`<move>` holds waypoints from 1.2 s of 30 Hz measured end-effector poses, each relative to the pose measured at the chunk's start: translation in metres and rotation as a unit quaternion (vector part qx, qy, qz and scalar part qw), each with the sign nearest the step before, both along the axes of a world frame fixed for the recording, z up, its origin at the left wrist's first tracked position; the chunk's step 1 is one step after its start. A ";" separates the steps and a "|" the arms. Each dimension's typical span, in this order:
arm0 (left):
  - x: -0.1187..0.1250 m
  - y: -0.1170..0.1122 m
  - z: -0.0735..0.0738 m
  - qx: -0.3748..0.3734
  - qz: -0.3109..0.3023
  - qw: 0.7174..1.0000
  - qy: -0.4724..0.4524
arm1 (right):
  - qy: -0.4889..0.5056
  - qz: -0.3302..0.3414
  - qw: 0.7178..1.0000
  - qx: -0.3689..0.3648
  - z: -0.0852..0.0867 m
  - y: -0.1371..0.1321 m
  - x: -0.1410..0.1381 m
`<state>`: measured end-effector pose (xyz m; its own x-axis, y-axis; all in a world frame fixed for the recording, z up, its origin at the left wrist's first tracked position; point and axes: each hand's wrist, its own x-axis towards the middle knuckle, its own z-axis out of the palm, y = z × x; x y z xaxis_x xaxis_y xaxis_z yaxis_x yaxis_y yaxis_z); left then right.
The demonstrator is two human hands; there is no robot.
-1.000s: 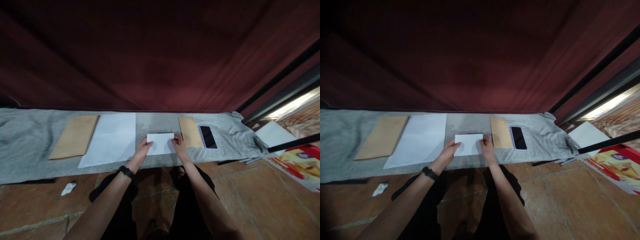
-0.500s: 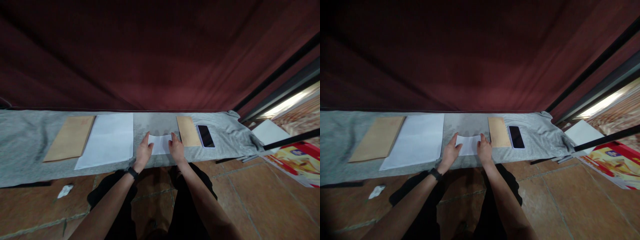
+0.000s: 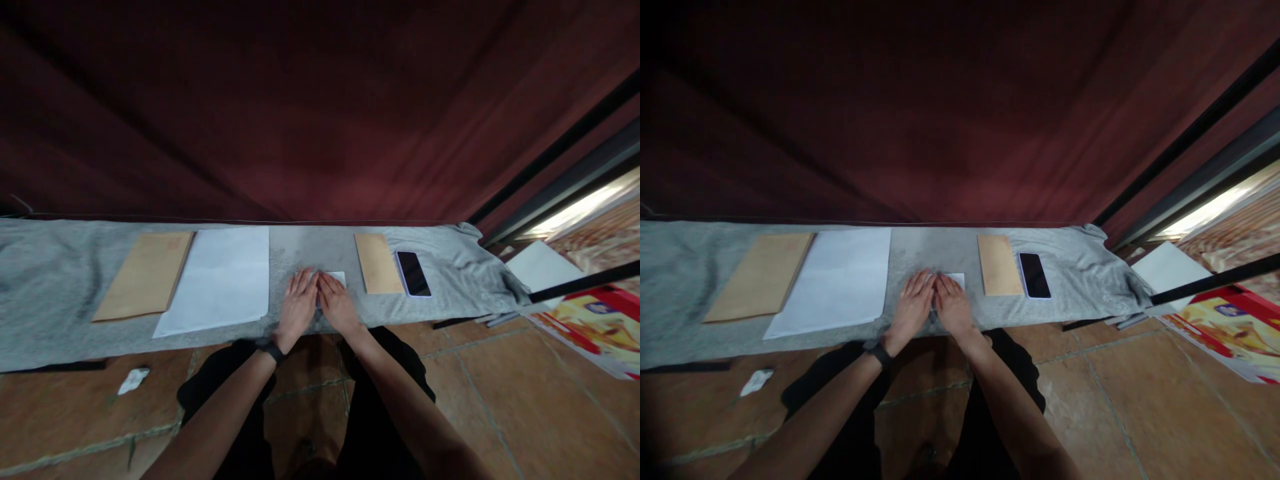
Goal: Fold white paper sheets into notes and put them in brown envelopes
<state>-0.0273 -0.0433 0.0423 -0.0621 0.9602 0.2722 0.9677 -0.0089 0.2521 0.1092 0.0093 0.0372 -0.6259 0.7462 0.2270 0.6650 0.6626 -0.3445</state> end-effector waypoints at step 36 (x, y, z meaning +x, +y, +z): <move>-0.013 -0.029 -0.011 -0.025 0.050 0.998 0.000 | -0.023 -0.117 0.992 0.044 -0.013 0.001 0.030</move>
